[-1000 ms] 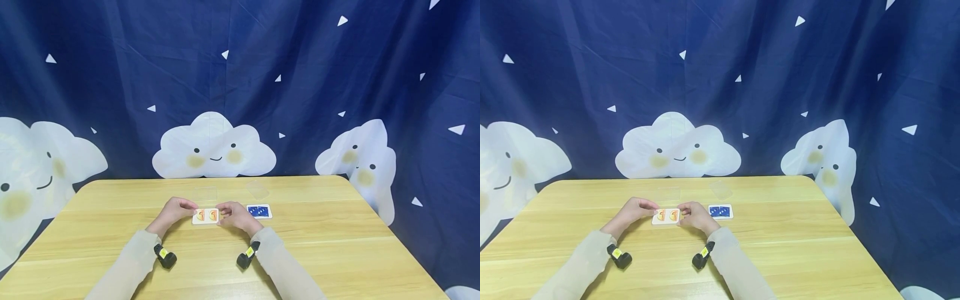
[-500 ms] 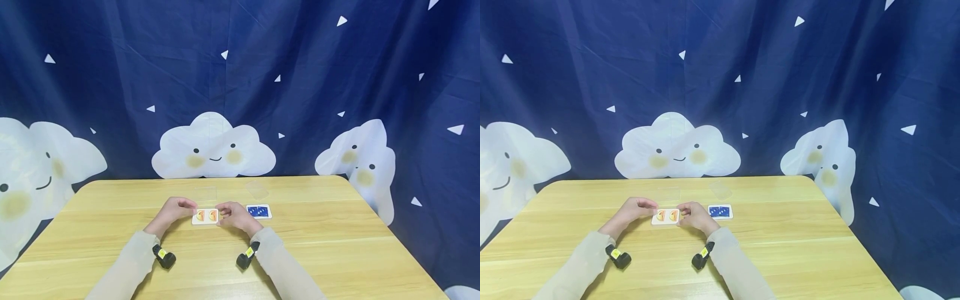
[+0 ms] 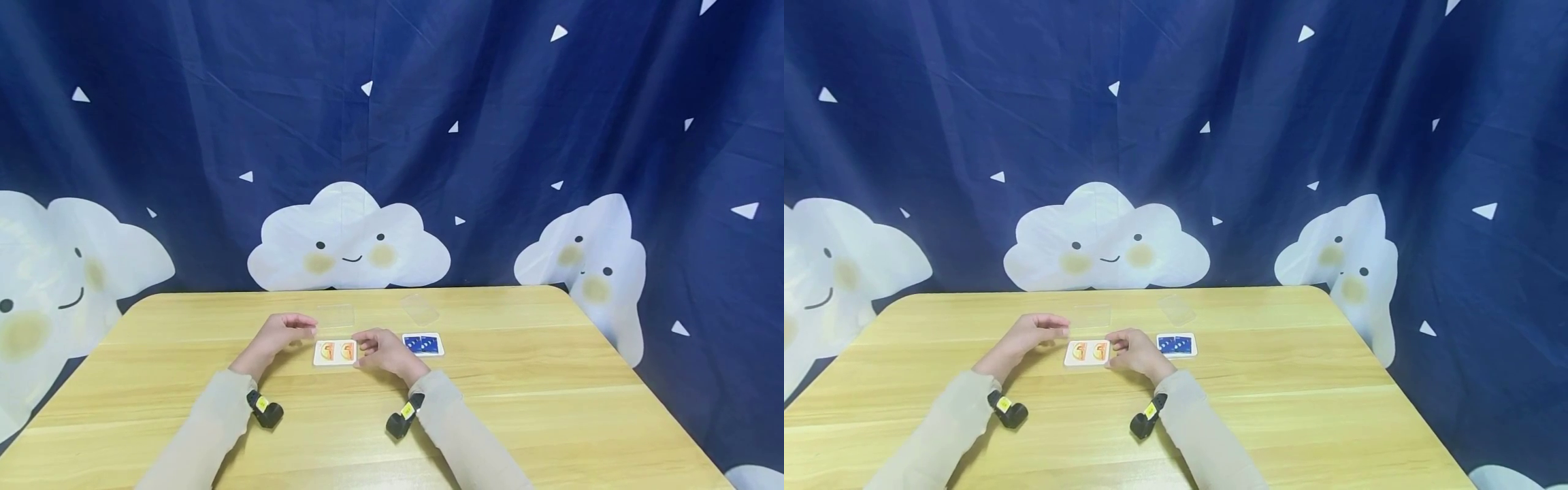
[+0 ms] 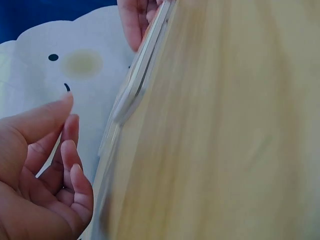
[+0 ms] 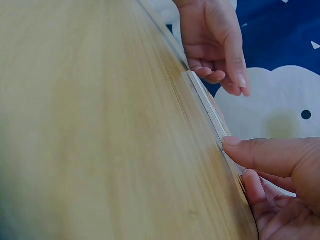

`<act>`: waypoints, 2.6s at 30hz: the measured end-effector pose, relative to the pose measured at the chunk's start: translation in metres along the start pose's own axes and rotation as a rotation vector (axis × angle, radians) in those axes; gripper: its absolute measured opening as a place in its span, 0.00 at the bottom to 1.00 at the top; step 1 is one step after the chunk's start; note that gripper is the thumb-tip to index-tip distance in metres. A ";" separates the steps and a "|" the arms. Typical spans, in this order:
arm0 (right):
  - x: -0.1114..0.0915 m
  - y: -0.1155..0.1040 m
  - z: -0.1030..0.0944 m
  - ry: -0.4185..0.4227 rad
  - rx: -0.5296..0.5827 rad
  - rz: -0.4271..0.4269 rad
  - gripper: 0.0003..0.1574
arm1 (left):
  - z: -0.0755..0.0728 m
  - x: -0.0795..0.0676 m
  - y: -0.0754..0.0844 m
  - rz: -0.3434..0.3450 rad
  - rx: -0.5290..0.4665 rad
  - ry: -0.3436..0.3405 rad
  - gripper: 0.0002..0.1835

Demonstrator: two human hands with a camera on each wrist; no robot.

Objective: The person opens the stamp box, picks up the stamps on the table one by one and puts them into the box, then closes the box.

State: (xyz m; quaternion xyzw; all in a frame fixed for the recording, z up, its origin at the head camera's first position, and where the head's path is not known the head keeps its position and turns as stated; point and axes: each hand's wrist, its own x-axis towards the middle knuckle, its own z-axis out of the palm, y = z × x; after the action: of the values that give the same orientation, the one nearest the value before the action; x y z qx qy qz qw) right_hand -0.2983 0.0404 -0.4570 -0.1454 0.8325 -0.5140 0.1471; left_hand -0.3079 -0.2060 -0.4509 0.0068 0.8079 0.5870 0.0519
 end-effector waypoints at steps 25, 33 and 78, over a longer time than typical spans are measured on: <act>-0.001 0.002 0.000 -0.007 0.024 -0.013 0.33 | -0.027 0.039 -0.006 0.158 0.109 -0.180 0.31; 0.000 0.002 0.000 -0.009 0.022 -0.011 0.33 | -0.029 0.048 -0.009 0.176 0.172 -0.256 0.36; -0.001 -0.002 0.000 0.001 -0.007 -0.010 0.32 | -0.010 0.050 -0.004 0.159 0.276 -0.206 0.35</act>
State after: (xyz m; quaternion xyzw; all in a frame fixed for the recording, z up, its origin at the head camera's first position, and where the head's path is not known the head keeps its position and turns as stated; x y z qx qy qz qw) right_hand -0.2977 0.0400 -0.4550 -0.1497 0.8337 -0.5117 0.1435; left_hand -0.3585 -0.2134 -0.4556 0.1377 0.8680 0.4692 0.0863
